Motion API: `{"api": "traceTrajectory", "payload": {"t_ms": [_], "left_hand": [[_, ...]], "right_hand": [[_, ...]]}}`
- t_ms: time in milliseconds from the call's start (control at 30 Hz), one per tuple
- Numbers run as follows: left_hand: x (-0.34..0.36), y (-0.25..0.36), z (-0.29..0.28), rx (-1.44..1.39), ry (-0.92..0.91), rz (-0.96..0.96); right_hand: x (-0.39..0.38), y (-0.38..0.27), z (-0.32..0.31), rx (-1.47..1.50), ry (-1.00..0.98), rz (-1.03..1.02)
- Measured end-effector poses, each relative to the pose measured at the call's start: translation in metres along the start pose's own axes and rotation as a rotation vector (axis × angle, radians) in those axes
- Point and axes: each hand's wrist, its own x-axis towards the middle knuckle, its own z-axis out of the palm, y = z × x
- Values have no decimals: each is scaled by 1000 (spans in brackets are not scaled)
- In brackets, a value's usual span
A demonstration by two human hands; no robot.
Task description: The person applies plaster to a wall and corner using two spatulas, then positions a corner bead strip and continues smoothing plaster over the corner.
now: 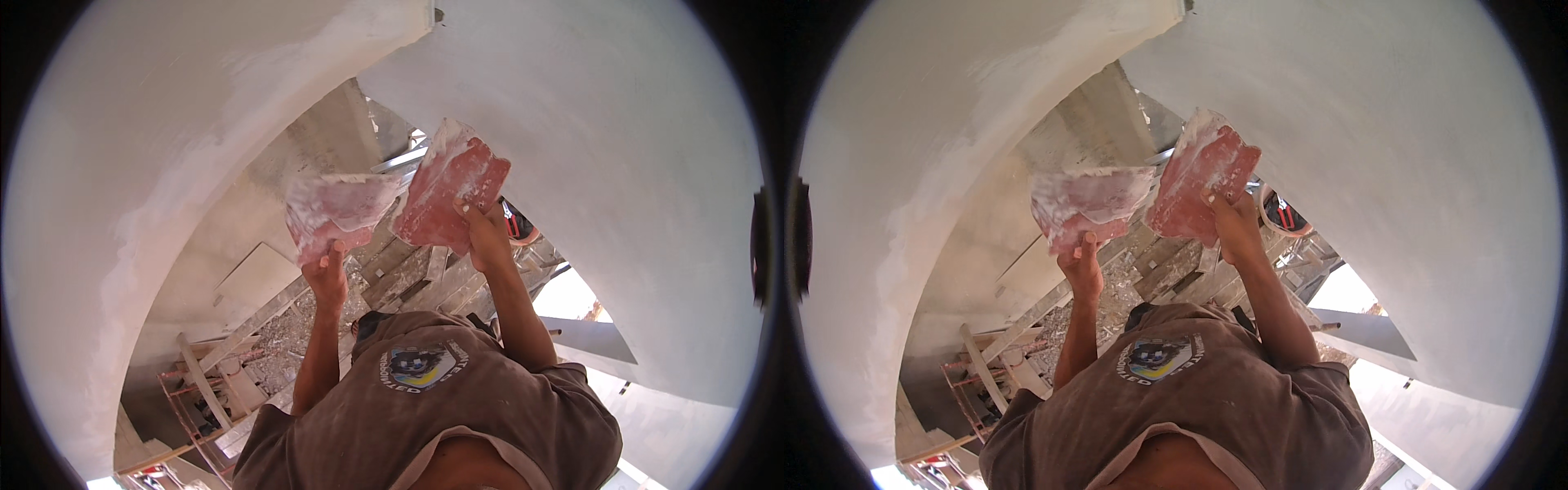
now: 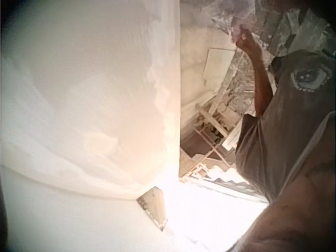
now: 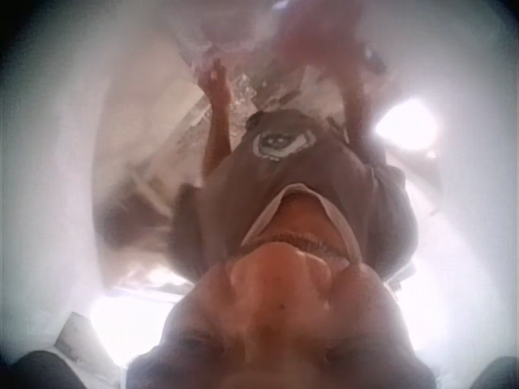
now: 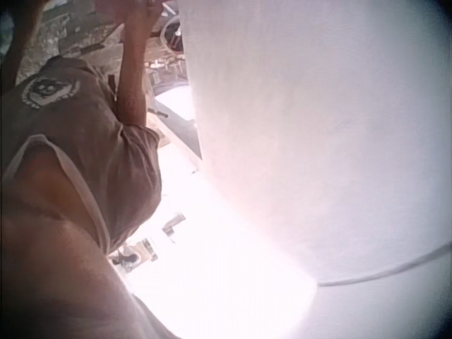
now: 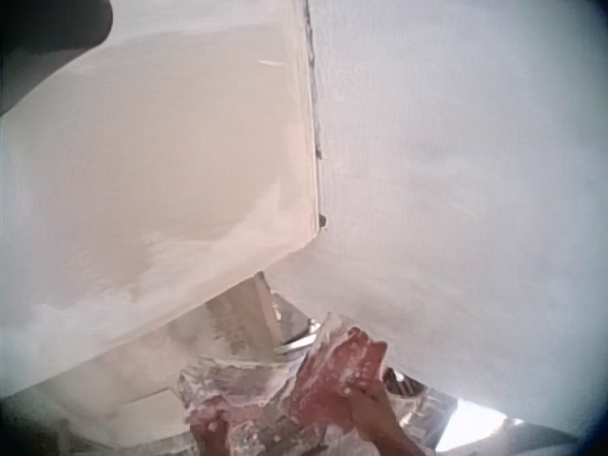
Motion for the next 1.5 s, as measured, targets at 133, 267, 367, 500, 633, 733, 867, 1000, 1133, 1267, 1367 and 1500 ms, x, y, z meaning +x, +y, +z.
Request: {"api": "traceTrajectory", "payload": {"t_ms": [133, 267, 367, 500, 633, 733, 867, 1000, 1133, 1267, 1367, 1500], "left_hand": [[-17, 3, 7, 110, -133, 116], [-17, 9, 4, 361, -300, 176], [-10, 7, 7, 410, -341, 259], [-4, -5, 5, 487, -395, 324], [-1, -17, 1, 680, -462, 324], [-9, -38, -27, 656, -454, -253], [4, -36, -17, -496, 64, -559], [16, -18, 0, -895, -103, -620], [25, -32, -3, -985, -305, -756], [15, 15, 39, -923, -283, -832], [17, 18, 38, -899, -318, -844], [18, 15, 34, -872, -342, -846]], "right_hand": [[3, -7, 5, 167, 41, 84], [-2, -16, 9, 209, -70, 119], [-9, -19, 18, 234, -77, 111], [-8, -17, 15, 240, -98, 142], [-13, -26, 15, 245, -125, 157], [-17, -32, 11, 230, -143, 0], [-5, -32, 0, 1, 19, -239], [1, -16, -6, -444, -110, -661], [-2, -6, 10, -444, -685, -940], [-3, -8, 14, -655, -858, -1072], [-4, -5, 10, -683, -859, -1082], [-4, -1, 6, -747, -876, -1115]]}}
